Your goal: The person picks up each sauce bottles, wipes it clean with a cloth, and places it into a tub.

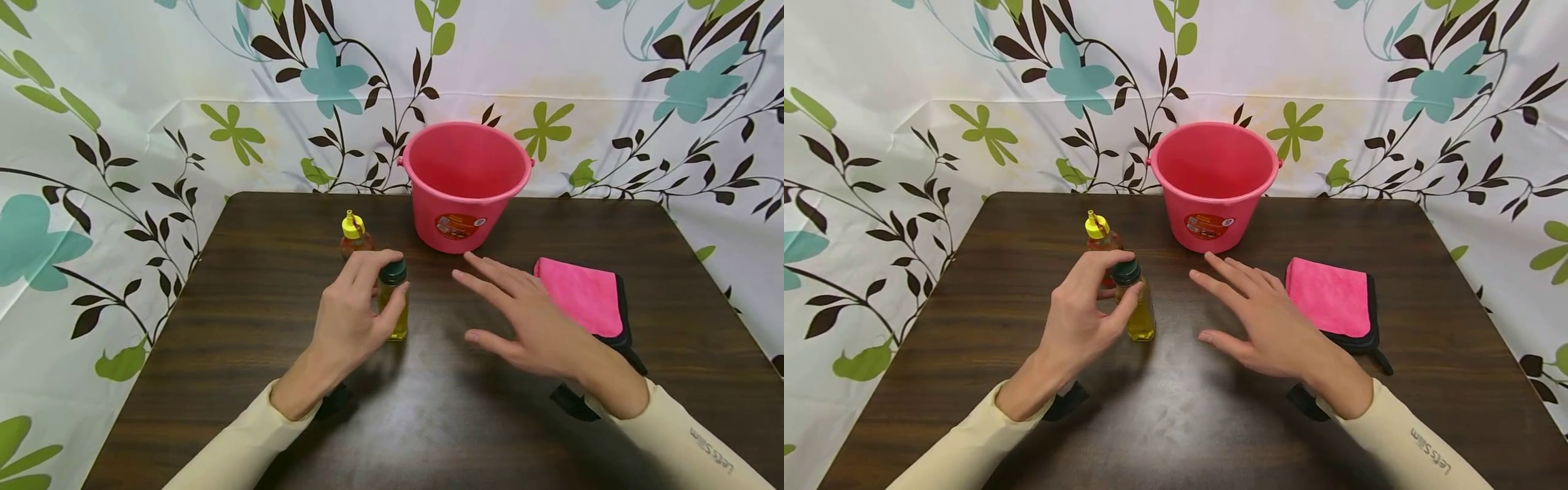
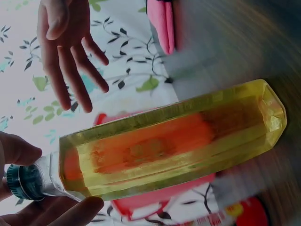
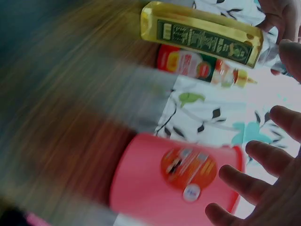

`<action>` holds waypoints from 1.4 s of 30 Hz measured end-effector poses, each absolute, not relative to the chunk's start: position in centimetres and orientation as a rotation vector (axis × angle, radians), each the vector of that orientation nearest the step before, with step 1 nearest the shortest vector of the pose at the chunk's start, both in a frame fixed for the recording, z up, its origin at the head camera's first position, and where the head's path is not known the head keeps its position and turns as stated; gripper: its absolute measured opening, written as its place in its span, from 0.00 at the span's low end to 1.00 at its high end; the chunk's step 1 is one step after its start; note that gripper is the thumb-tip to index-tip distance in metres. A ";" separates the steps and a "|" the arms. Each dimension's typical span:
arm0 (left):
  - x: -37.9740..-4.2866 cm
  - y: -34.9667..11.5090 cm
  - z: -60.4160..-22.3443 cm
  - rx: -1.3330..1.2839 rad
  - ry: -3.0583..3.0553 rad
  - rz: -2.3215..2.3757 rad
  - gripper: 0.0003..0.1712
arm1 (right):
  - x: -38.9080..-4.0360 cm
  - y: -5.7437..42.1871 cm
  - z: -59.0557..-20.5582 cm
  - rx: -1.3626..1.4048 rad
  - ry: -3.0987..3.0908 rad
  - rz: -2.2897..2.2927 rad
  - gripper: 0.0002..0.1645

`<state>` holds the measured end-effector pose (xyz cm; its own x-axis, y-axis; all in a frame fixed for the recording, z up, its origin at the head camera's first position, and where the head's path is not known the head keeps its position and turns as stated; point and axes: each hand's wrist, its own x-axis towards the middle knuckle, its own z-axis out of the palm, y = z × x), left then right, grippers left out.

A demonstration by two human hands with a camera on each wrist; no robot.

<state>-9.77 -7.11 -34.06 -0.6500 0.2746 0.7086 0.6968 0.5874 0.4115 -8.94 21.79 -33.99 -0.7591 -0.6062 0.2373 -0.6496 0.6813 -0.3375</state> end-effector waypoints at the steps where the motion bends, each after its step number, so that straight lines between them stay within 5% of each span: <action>1: -9.8 -6.8 -34.1 -0.778 -2.220 -0.921 0.25 | -8.8 22.4 -34.2 1.025 -2.785 0.615 0.57; 28: -9.6 -1.0 -34.0 -0.925 -2.252 -0.968 0.23 | -4.9 29.7 -35.5 0.607 -2.892 0.649 0.59; 42: -9.5 -0.7 -34.1 -0.934 -2.259 -0.882 0.24 | -6.6 31.7 -36.8 0.376 -3.011 0.568 0.60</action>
<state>-9.52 -0.71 -34.08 -0.6167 0.4043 0.6755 0.7551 0.5465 0.3622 -6.59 31.75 -36.84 -0.9689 -0.2272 0.0978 -0.2472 0.9028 -0.3519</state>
